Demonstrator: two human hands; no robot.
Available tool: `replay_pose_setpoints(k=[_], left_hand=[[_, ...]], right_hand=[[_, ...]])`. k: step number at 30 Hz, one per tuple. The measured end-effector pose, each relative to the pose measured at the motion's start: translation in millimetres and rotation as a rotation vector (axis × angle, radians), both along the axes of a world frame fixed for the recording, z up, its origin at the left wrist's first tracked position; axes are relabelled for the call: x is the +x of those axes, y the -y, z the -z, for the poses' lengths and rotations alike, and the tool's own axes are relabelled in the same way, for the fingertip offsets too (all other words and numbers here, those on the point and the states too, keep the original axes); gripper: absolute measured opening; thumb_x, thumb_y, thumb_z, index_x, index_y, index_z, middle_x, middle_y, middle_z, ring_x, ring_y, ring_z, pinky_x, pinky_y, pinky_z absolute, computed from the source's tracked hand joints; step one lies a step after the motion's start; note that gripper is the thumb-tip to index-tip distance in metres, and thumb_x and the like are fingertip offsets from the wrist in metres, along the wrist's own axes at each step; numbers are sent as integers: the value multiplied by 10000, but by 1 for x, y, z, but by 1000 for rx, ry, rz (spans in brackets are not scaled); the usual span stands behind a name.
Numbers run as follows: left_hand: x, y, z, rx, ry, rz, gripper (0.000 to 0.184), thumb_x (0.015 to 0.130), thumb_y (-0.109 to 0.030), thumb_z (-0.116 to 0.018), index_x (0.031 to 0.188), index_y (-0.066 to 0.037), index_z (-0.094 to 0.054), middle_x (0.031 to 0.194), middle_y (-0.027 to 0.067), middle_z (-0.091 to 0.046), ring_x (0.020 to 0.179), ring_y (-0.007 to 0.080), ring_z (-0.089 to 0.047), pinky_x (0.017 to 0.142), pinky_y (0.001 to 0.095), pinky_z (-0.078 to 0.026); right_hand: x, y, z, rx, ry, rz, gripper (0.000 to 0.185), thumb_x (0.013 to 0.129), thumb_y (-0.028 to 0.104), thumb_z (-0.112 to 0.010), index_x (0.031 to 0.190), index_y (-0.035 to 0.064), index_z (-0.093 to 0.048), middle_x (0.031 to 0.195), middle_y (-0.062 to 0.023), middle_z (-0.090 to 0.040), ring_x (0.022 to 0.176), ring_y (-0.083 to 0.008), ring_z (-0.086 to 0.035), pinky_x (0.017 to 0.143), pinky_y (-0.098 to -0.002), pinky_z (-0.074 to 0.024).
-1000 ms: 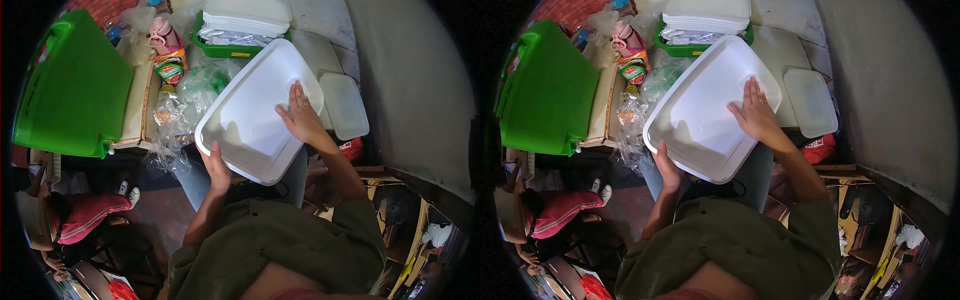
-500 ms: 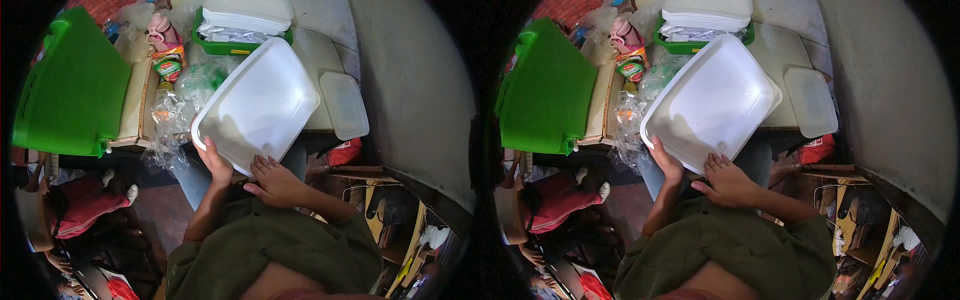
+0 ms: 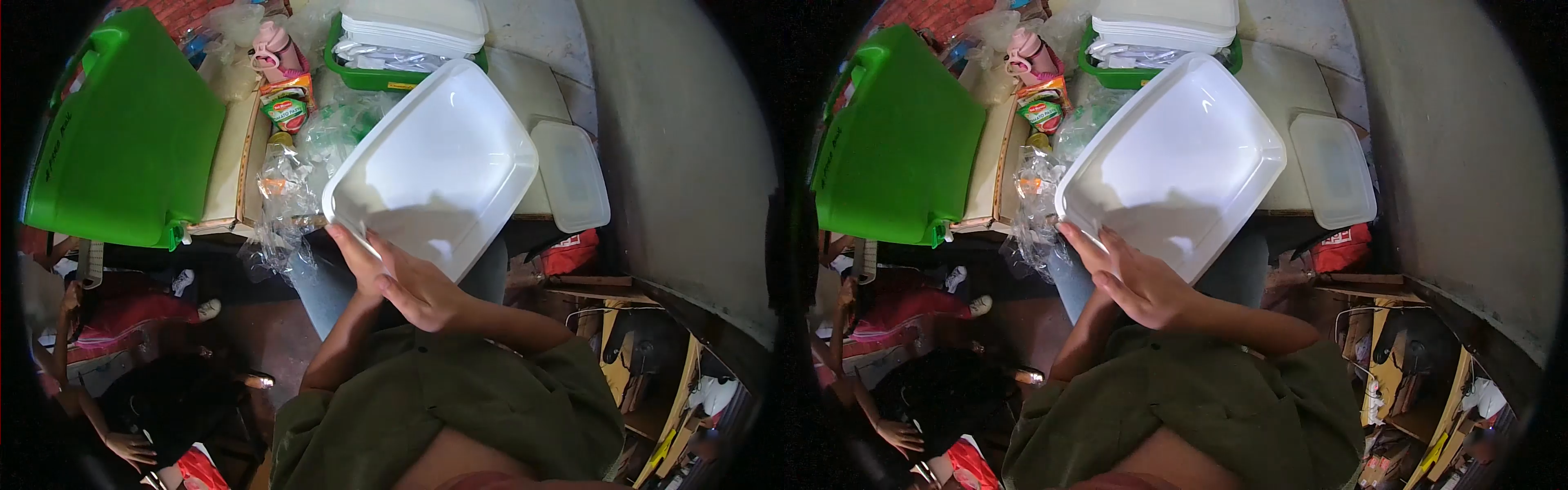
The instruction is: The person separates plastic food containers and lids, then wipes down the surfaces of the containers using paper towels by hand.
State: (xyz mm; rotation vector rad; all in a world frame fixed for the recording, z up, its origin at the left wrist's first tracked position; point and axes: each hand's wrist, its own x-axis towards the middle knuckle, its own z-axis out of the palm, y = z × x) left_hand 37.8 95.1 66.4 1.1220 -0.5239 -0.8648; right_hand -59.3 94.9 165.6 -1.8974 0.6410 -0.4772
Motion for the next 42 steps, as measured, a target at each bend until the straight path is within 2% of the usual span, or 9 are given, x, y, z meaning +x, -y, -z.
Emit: replay_pose_setpoints(k=[12, 18, 28, 31, 33, 34, 36, 39, 42], left_hand=[[-4, 14, 1, -209, 202, 165, 627, 992, -531, -222, 1348, -20, -301, 1235, 105, -398, 1125, 201, -404, 982, 332, -313], [5, 17, -9, -262, 214, 167, 623, 989, -538, -236, 1345, -29, -292, 1220, 94, -387, 1125, 201, -391, 980, 336, -308], [21, 8, -18, -202, 143, 207, 600, 994, -532, -240, 1408, -97, -238, 1314, 82, -380, 1220, 195, -366, 1039, 355, -288], [20, 9, -14, -279, -50, 259, 631, 991, -514, -285, 1414, -51, -223, 1339, 125, -365, 1224, 215, -379, 1046, 361, -288], [19, 4, -6, -178, -179, 263, 696, 969, -578, -248, 1421, -49, -260, 1363, 111, -389, 1249, 220, -389, 1051, 362, -304], [18, 2, -5, -128, -242, 264, 732, 958, -610, -230, 1425, -48, -278, 1375, 104, -402, 1262, 222, -395, 1053, 362, -313], [16, -2, -4, -132, -233, 278, 738, 956, -614, -224, 1434, -53, -265, 1392, 100, -389, 1271, 226, -389, 1067, 360, -297], [13, 1, 5, -148, -166, 306, 734, 960, -604, -224, 1442, -51, -252, 1418, 103, -364, 1300, 233, -361, 1083, 361, -276], [12, 2, 1, -193, -159, 328, 619, 1009, -481, -216, 1415, -13, -241, 1403, 137, -349, 1286, 227, -361, 1075, 361, -279]], right_hand=[[23, 19, 13, -297, 182, 25, 725, 941, 234, -505, 1419, -116, -88, 1447, -382, -124, 1370, -479, -161, 1122, -448, -199], [20, 30, 2, -247, 114, 95, 729, 967, 272, -458, 1408, -137, -45, 1375, -402, -275, 1277, -497, -337, 1046, -453, -319], [1, 20, 22, -120, 146, 265, 296, 889, 114, -588, 1178, 52, -573, 1021, -129, -660, 819, -294, -669, 641, -341, -508], [-16, 38, 16, 0, 207, 253, 285, 894, -10, -514, 1147, 56, -627, 1100, -107, -665, 808, -110, -640, 649, -269, -493], [-19, 60, 14, -294, 391, 453, 300, 898, -36, -488, 1155, 40, -621, 1135, -98, -658, 871, -111, -638, 714, -248, -497], [-26, 70, -11, -342, 116, 586, 314, 903, -58, -451, 1165, 21, -604, 1170, -118, -639, 1014, -167, -635, 830, -265, -490], [-28, 108, -24, -796, 146, 612, 442, 856, -107, -393, 1243, 44, -544, 1261, -168, -561, 1217, -324, -501, 991, -364, -431], [-12, 103, 7, -864, -95, 393, 593, 803, -131, -373, 1364, 57, -423, 1402, -147, -427, 1337, -304, -349, 1036, -378, -405], [4, 59, 21, -750, -16, 53, 647, 785, -110, -408, 1406, 66, -384, 1479, -101, -342, 1389, -247, -286, 1123, -444, -243]])
